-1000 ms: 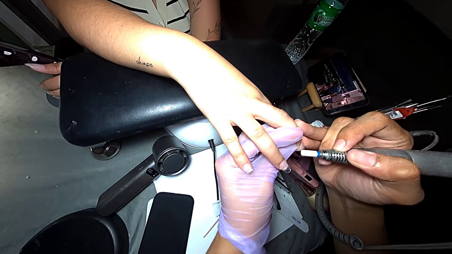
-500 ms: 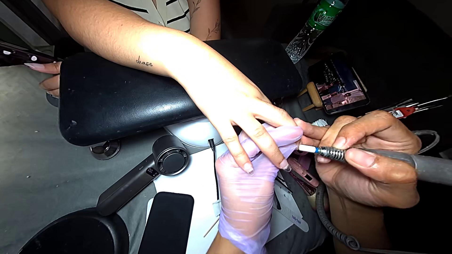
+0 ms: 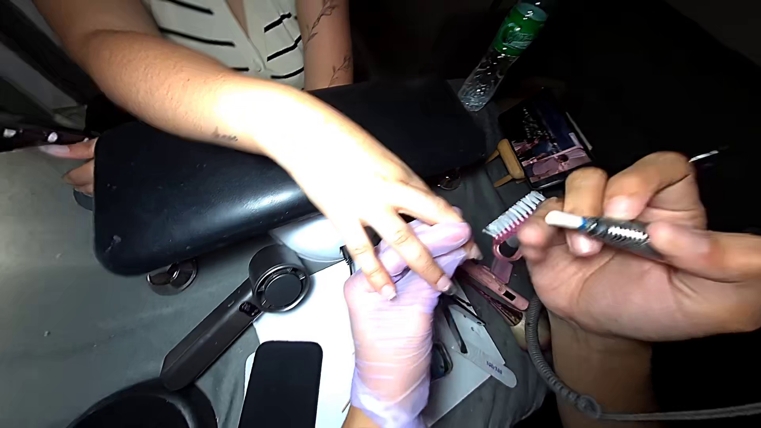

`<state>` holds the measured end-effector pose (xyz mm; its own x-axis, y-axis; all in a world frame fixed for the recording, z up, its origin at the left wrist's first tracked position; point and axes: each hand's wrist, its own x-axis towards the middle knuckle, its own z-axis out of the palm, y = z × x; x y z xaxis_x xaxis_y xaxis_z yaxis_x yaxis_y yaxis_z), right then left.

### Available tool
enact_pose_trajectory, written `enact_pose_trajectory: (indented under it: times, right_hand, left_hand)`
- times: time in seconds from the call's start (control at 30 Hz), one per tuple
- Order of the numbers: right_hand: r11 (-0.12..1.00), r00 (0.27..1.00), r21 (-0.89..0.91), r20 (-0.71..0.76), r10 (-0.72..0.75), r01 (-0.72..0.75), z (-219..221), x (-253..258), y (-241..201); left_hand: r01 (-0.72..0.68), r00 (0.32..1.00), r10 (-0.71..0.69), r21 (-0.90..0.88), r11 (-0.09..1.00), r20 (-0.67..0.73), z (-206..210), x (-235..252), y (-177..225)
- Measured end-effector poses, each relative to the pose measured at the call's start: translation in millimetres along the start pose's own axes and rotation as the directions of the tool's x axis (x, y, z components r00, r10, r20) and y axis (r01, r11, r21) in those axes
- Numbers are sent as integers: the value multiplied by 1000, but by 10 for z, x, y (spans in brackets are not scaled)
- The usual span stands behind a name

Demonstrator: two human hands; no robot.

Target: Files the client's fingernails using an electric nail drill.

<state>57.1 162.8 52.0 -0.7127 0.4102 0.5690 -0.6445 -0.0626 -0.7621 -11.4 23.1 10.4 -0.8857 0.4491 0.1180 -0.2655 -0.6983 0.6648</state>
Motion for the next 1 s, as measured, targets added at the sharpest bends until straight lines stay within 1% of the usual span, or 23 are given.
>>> enact_pose_trajectory:
  times: [0.07, 0.1, 0.13, 0.17, 0.2, 0.23, 0.27, 0.33, 0.4, 0.43, 0.5, 0.57, 0.6, 0.63, 0.7, 0.8, 0.9, 1.0]
  right_hand:
    - [991, 998, 129, 46, 41, -47, 195, -59, -75]
    - [984, 998, 169, 38, 57, -63, 313, -97, -47]
    - [985, 998, 157, 26, 61, -65, 379, -115, 18]
    - [993, 998, 103, 22, 64, -66, 383, -93, 85]
    - [997, 999, 53, -5, 54, -53, 358, -46, 143]
    - [999, 999, 41, -38, 37, -36, 328, -2, 188]
    - [998, 998, 48, -50, 33, -31, 315, 7, 211]
    - [998, 999, 57, -49, 23, -20, 379, -99, 223]
    - [996, 998, 88, -60, -20, 25, 416, -243, 231]
    - [995, 994, 81, -96, -45, 53, 403, -294, 225]
    - [991, 976, 0, -175, -129, 131, 344, -348, 226]
    - [960, 935, -197, -258, -245, 197, 304, -393, 296]
    - [929, 911, -306, -286, -297, 206, 298, -420, 346]
    - [894, 897, -400, -293, -331, 200, 300, -451, 384]
    - [826, 885, -530, -268, -380, 193, 316, -504, 419]
    - [789, 883, -566, -213, -418, 236, 341, -566, 420]
    - [803, 897, -560, -223, -381, 202, 404, -638, 385]
    - [820, 908, -543, -230, -351, 180, 463, -700, 385]
  left_hand:
    - [5, 1000, -5, 31, 999, 19, -28, -5, 8]
    - [9, 1000, -9, 47, 999, -5, -25, -19, 17]
    - [19, 999, -17, 53, 998, -33, -19, -35, 28]
    - [23, 999, -20, 48, 999, -49, -24, -45, 28]
    - [16, 999, -14, 42, 999, -43, -42, -46, 12]
    - [10, 1000, -9, 31, 999, -29, -63, -49, -8]
    - [14, 999, -14, 17, 1000, -36, -78, -52, -23]
    - [25, 999, -23, 53, 998, -30, -125, -37, -20]
    - [62, 997, -59, 80, 995, -41, -107, -23, 7]
    - [67, 997, -65, 61, 996, -31, -131, -24, -9]
    - [73, 997, -73, 21, 997, -12, -104, -21, -2]
    - [99, 995, -99, -5, 995, -22, -85, -24, 18]
    - [113, 993, -114, -31, 993, -30, -84, -23, 16]
    - [122, 992, -124, -56, 991, -32, -79, -23, 10]
    - [136, 990, -140, -94, 986, -33, -55, -25, 4]
    - [150, 986, -155, -76, 986, -63, -9, -30, -4]
    - [184, 979, -192, -108, 977, -70, 12, -41, -9]
    - [174, 980, -188, -167, 970, -71, 2, -61, -13]
